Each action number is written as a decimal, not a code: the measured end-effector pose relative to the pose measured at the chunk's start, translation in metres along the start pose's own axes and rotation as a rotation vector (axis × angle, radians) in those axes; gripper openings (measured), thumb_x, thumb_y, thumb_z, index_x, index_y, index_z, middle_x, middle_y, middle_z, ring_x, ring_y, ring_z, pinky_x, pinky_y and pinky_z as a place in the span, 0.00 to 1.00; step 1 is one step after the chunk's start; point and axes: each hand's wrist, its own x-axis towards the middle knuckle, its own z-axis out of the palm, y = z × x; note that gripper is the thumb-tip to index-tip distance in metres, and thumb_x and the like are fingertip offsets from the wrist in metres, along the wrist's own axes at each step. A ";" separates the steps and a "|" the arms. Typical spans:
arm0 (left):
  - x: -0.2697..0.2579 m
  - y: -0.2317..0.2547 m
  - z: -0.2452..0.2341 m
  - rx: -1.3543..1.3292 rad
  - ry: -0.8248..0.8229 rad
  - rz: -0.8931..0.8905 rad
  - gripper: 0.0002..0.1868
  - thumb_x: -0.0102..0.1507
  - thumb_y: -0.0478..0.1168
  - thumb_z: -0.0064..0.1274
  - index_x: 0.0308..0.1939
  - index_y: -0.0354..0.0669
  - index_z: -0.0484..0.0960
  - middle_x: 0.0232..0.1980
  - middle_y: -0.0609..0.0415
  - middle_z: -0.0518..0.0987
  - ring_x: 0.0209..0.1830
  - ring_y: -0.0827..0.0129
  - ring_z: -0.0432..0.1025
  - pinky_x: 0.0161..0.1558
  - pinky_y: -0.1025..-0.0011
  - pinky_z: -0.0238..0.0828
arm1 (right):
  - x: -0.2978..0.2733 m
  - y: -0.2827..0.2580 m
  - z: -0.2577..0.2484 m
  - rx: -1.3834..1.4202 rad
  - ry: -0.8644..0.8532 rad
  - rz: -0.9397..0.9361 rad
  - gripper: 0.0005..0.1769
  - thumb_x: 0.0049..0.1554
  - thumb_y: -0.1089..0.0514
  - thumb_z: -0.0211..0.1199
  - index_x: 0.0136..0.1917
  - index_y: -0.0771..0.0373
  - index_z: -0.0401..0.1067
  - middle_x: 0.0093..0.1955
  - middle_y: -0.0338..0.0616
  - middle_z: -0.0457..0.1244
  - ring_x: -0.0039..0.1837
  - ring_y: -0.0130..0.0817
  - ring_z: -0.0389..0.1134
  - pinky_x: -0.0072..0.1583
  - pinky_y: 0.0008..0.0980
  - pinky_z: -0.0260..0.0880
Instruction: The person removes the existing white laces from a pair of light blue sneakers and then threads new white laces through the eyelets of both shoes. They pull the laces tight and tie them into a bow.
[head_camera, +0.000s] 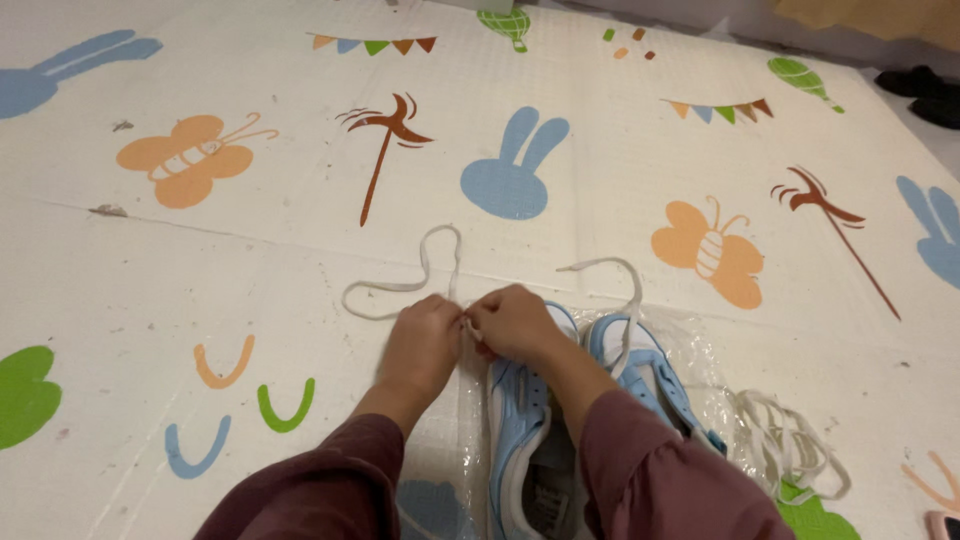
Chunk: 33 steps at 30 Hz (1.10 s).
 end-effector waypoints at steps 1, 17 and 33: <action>0.000 0.003 0.001 -0.026 0.063 0.027 0.04 0.62 0.33 0.52 0.37 0.40 0.83 0.42 0.49 0.80 0.44 0.53 0.76 0.47 0.60 0.73 | 0.000 -0.004 -0.003 0.108 -0.004 0.006 0.13 0.60 0.58 0.61 0.45 0.72 0.80 0.31 0.47 0.68 0.32 0.33 0.68 0.38 0.32 0.70; 0.017 0.083 -0.016 -0.018 0.151 0.297 0.14 0.60 0.28 0.53 0.50 0.38 0.83 0.53 0.52 0.80 0.41 0.57 0.79 0.41 0.66 0.79 | -0.058 -0.046 -0.083 0.259 0.038 0.106 0.07 0.55 0.67 0.67 0.42 0.76 0.78 0.34 0.50 0.67 0.33 0.30 0.65 0.35 0.26 0.66; 0.014 0.090 -0.001 -0.199 0.030 0.008 0.10 0.63 0.32 0.54 0.46 0.40 0.87 0.52 0.48 0.80 0.43 0.56 0.79 0.45 0.64 0.77 | -0.049 -0.006 -0.087 0.284 0.210 0.116 0.10 0.58 0.58 0.67 0.43 0.66 0.69 0.36 0.48 0.66 0.36 0.34 0.69 0.38 0.33 0.70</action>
